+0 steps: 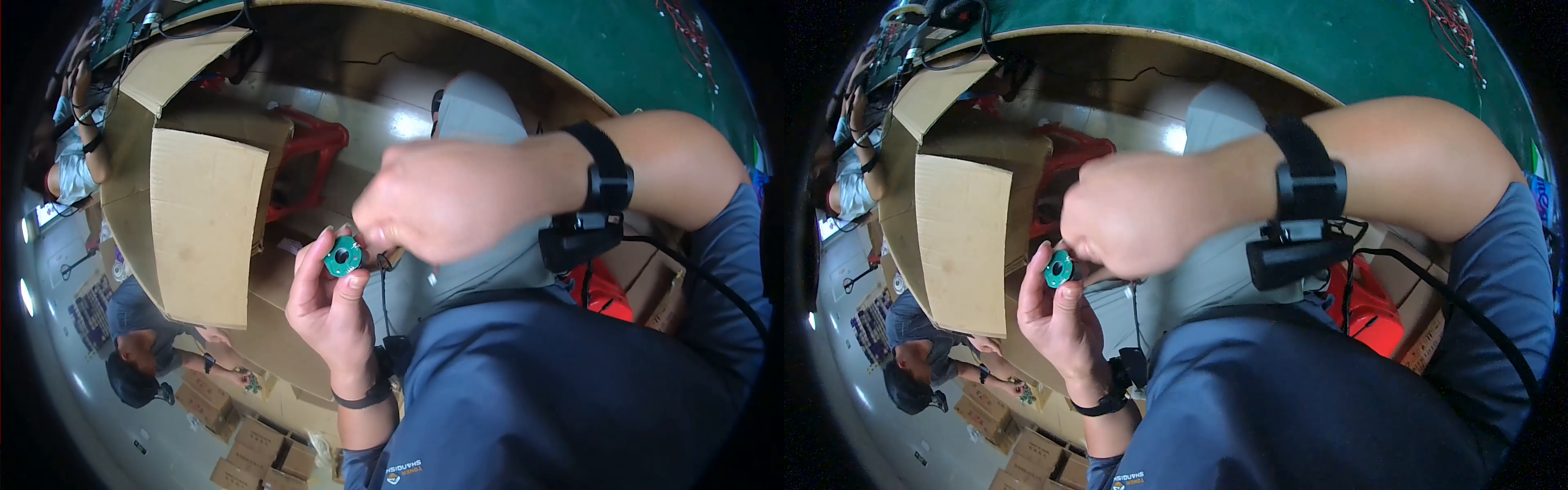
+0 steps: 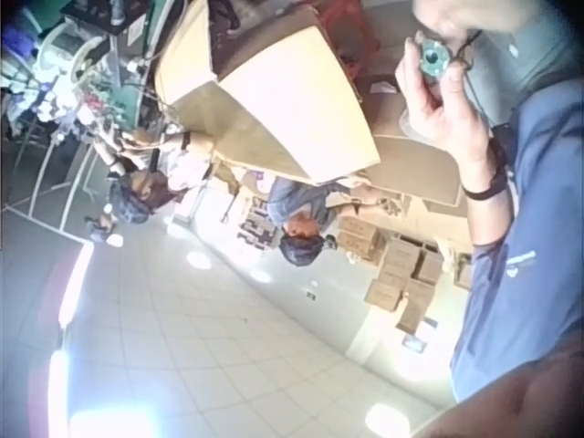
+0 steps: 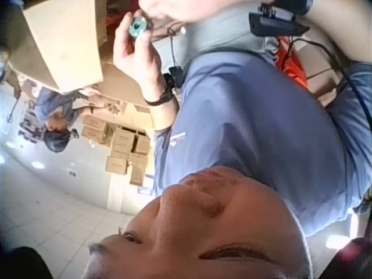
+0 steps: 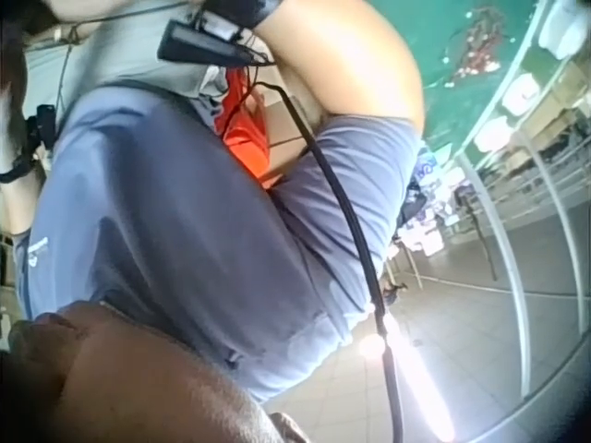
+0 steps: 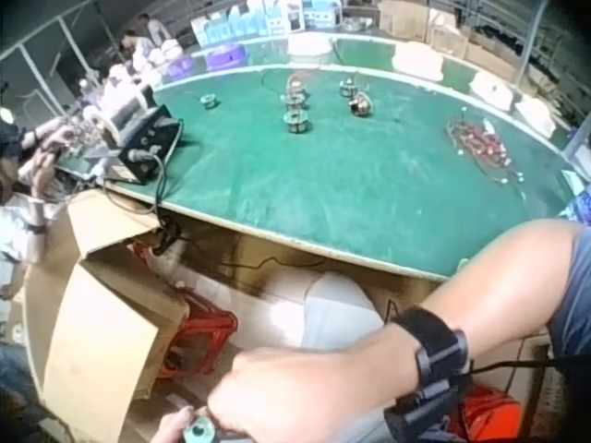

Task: Assembling wiring to small green plastic components at a factory workstation.

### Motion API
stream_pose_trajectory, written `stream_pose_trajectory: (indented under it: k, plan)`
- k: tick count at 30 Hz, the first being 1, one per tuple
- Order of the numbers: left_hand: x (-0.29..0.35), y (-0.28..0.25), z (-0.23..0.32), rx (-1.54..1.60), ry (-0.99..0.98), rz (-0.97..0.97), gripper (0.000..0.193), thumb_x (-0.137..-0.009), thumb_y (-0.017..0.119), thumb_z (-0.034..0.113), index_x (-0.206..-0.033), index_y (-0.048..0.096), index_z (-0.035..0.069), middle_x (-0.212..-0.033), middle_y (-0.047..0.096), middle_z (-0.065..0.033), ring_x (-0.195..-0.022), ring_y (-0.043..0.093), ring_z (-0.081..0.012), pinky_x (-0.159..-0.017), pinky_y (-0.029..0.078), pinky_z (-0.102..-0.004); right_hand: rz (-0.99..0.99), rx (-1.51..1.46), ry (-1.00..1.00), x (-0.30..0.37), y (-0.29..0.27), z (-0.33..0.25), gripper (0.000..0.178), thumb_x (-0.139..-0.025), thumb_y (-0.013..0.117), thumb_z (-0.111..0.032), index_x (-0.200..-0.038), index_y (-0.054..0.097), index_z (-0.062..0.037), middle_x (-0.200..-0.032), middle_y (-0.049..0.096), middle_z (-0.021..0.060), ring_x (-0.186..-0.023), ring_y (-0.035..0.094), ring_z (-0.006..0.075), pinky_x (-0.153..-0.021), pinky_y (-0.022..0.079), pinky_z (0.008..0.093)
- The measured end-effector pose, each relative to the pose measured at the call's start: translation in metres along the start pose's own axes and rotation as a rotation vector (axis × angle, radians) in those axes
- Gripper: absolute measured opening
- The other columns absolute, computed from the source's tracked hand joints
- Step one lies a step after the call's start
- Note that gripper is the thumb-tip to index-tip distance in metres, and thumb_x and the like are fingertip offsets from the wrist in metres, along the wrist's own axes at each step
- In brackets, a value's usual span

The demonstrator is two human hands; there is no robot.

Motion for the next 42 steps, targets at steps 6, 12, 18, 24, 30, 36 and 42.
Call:
stream_pose_trajectory:
  k: [6,12,18,24,30,36,42]
  plan:
    - [-0.004,0.004,0.015,-0.263,0.258,0.009,0.043,-0.081,0.076,0.000,-0.120,0.062,-0.003,-0.115,0.060,-0.0155,-0.103,0.064,-0.0260,-0.088,0.055,-0.0331,0.011,-0.060,-0.007,-0.009,-0.006,0.004,0.019,-0.090,0.053,-0.009,-0.075,0.059,0.0008,-0.068,0.061,0.0191,-0.067,0.060,0.0381,-0.063,0.046,0.0450]
    - [-0.005,-0.008,0.016,-0.506,0.495,0.047,0.040,-0.078,0.078,-0.001,-0.115,0.064,-0.002,-0.111,0.062,-0.0175,-0.098,0.066,-0.0292,-0.083,0.057,-0.0364,0.110,-0.150,-0.156,-0.018,-0.001,0.001,0.022,-0.085,0.055,-0.014,-0.072,0.064,0.0010,-0.068,0.063,0.0207,-0.065,0.061,0.0386,-0.061,0.049,0.0450]
    - [-0.011,-0.008,0.012,-0.432,0.413,0.039,0.040,-0.079,0.078,-0.001,-0.116,0.065,-0.002,-0.110,0.063,-0.0171,-0.098,0.066,-0.0274,-0.083,0.056,-0.0360,0.049,-0.026,-0.051,-0.025,-0.006,0.006,0.018,-0.083,0.054,-0.010,-0.073,0.064,0.0014,-0.069,0.064,0.0216,-0.066,0.063,0.0387,-0.062,0.050,0.0451]
    - [-0.007,-0.006,0.012,-0.305,0.325,0.040,0.043,-0.079,0.078,0.001,-0.120,0.063,-0.003,-0.113,0.062,-0.0158,-0.104,0.064,-0.0254,-0.088,0.054,-0.0340,0.054,-0.021,-0.096,-0.019,-0.005,0.006,0.015,-0.088,0.054,-0.008,-0.075,0.058,-0.0004,-0.067,0.060,0.0191,-0.064,0.059,0.0386,-0.058,0.044,0.0449]
    - [-0.005,-0.016,0.004,-0.230,0.258,0.048,0.045,-0.080,0.079,0.005,-0.121,0.062,-0.003,-0.116,0.061,-0.0149,-0.106,0.063,-0.0262,-0.091,0.052,-0.0352,0.132,-0.018,-0.121,-0.021,-0.004,0.007,0.014,-0.087,0.054,-0.008,-0.076,0.060,-0.0011,-0.067,0.062,0.0177,-0.064,0.061,0.0381,-0.058,0.046,0.0452]
    - [-0.006,-0.023,-0.003,-0.101,0.177,0.065,0.047,-0.080,0.079,0.005,-0.123,0.061,-0.004,-0.116,0.060,-0.0135,-0.109,0.062,-0.0258,-0.095,0.051,-0.0358,0.255,-0.054,-0.386,-0.014,-0.001,-0.015,0.015,-0.087,0.054,-0.008,-0.075,0.059,-0.0011,-0.066,0.062,0.0179,-0.064,0.061,0.0382,-0.059,0.047,0.0454]
    - [-0.012,-0.024,0.000,-0.092,0.218,0.037,0.048,-0.080,0.079,0.005,-0.124,0.060,-0.005,-0.116,0.059,-0.0132,-0.109,0.061,-0.0253,-0.095,0.051,-0.0346,0.339,0.117,-0.465,-0.022,-0.009,-0.016,0.019,-0.090,0.053,-0.010,-0.075,0.059,-0.0003,-0.067,0.063,0.0174,-0.065,0.062,0.0379,-0.059,0.047,0.0452]
Point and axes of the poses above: each hand's wrist, its own x-axis away from the middle knuckle, its own y-axis out of the palm, z = x × y, the point moved 6 cm from there along -x, towards the middle knuckle
